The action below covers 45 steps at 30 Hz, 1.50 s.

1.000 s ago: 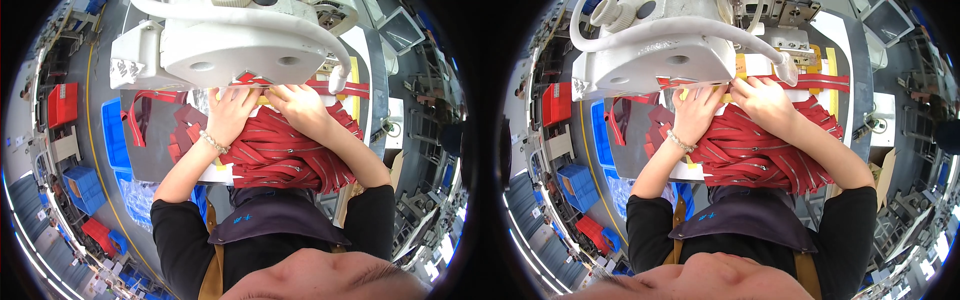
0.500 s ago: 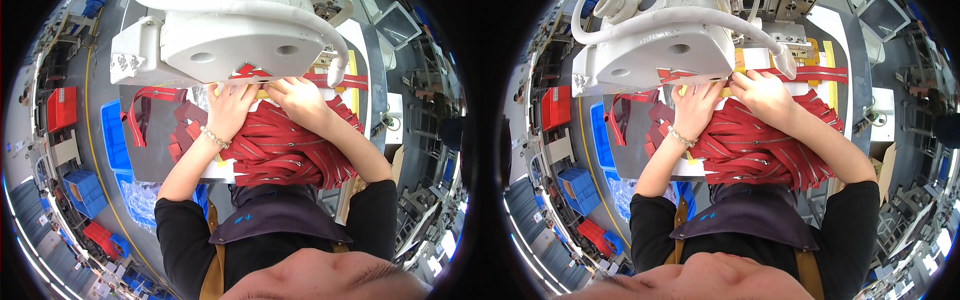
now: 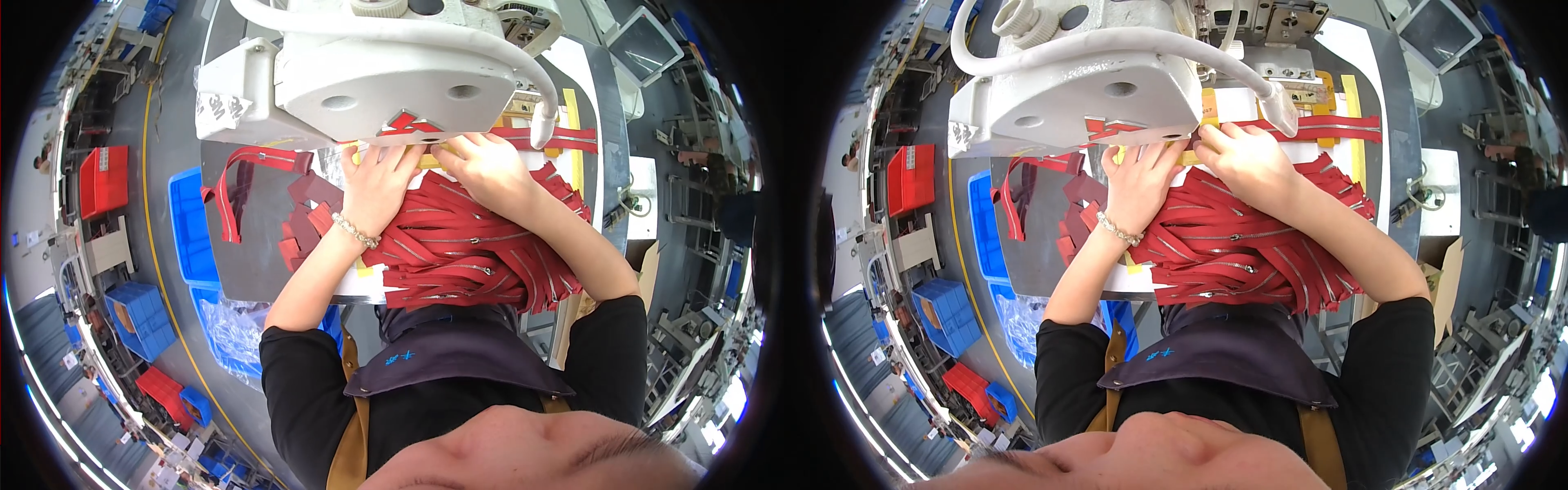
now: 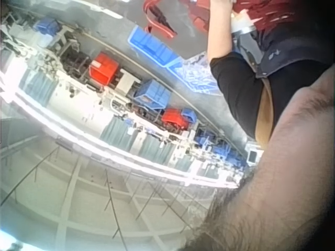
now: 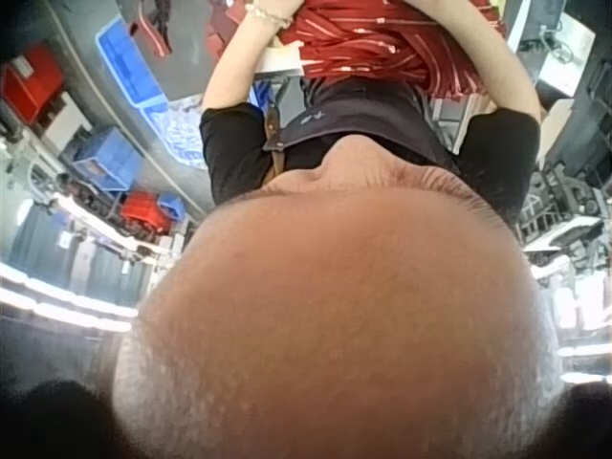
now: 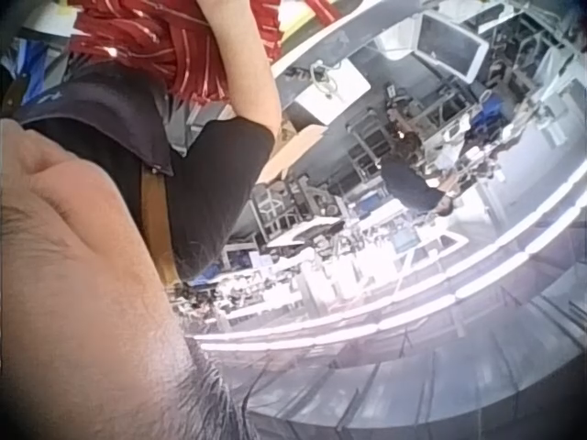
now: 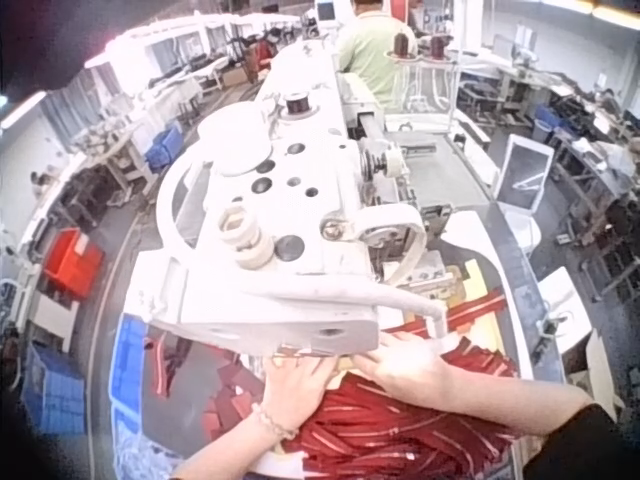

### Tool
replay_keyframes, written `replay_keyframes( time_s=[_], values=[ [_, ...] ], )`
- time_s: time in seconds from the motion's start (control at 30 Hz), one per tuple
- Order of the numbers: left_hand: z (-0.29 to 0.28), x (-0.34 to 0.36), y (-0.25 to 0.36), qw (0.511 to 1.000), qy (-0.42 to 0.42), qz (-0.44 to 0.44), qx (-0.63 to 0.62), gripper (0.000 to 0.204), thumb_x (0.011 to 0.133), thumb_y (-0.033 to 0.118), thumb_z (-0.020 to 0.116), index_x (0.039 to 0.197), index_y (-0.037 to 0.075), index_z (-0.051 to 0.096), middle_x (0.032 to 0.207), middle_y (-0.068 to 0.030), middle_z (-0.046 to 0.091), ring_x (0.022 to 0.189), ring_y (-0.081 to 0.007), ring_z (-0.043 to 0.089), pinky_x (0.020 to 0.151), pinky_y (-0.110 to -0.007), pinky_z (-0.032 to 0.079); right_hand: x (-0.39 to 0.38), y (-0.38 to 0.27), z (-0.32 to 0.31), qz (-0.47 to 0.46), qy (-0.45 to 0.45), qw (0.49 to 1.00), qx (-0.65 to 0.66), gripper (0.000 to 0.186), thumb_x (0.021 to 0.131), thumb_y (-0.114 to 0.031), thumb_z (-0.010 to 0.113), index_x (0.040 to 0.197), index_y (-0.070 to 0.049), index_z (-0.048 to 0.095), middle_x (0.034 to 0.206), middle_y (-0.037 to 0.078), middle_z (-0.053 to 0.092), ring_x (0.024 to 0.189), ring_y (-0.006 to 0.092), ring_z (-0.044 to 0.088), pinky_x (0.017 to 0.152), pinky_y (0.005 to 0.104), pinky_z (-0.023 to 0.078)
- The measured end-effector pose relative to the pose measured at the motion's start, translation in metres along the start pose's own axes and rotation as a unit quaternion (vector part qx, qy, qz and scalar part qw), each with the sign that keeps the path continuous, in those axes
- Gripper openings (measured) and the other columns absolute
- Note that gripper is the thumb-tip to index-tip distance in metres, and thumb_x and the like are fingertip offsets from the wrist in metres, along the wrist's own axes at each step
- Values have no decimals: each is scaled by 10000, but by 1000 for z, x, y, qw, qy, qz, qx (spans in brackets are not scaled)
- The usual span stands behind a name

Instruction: Sewing small leather patches onto the ends of red zippers using an industrial sewing machine.

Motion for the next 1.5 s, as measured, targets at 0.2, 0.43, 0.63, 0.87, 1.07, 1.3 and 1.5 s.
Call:
replay_keyframes(
  time_s=[0.2,0.43,0.63,0.87,1.07,1.3,1.5],
  values=[
    [1,1,-2,1000,-27,-5,7,357,790,312,637,1139,243,608,1041,107,580,976,-119,522,892,-495,326,1,0,-1,5,-11,1000,12,226,703,-102,608,925,-65,628,1000,32,579,862,172,581,736,294,486],
    [0,1,-3,1000,-22,9,12,389,790,315,640,1169,244,594,1024,103,575,977,-129,514,876,-491,337,3,0,-1,0,8,1000,17,232,698,-103,608,925,-69,632,965,27,573,849,169,579,721,295,489],
    [1,1,-6,1000,-11,16,14,400,792,315,642,1184,249,588,1047,89,563,992,-134,504,866,-481,331,-2,-1,6,3,45,998,34,182,709,-107,611,888,-72,618,891,20,565,804,180,588,692,315,501],
    [6,-2,-18,997,-67,17,-16,429,792,317,663,1209,266,581,1090,46,573,1037,-182,496,890,-463,299,-5,7,12,-19,61,994,91,112,725,-102,634,790,-70,548,791,47,548,718,224,605,644,338,505],
    [21,15,-51,975,-187,-15,-119,389,822,428,629,1109,166,644,983,-44,645,939,-279,581,726,-434,433,6,21,11,7,-7,991,132,131,750,-151,683,822,-61,622,816,67,631,770,251,627,702,347,510],
    [55,32,-79,918,-179,19,-354,496,764,386,742,1120,60,631,985,-86,677,912,-211,622,807,-333,471,8,29,6,-7,15,988,155,130,777,-158,663,847,-61,612,816,81,623,772,286,615,719,383,503],
    [88,34,-87,894,-246,24,-373,511,783,362,733,1183,76,593,1134,-75,627,1058,-210,563,901,-355,432,-1,35,11,2,37,986,162,149,774,-145,667,862,-63,579,862,59,603,781,283,609,706,383,492]
  ],
)
Point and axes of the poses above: each hand's wrist, its own x-axis towards the middle knuckle, its own z-axis out of the palm, y = z × x, the point moved 5 cm from there along x, towards the middle knuckle
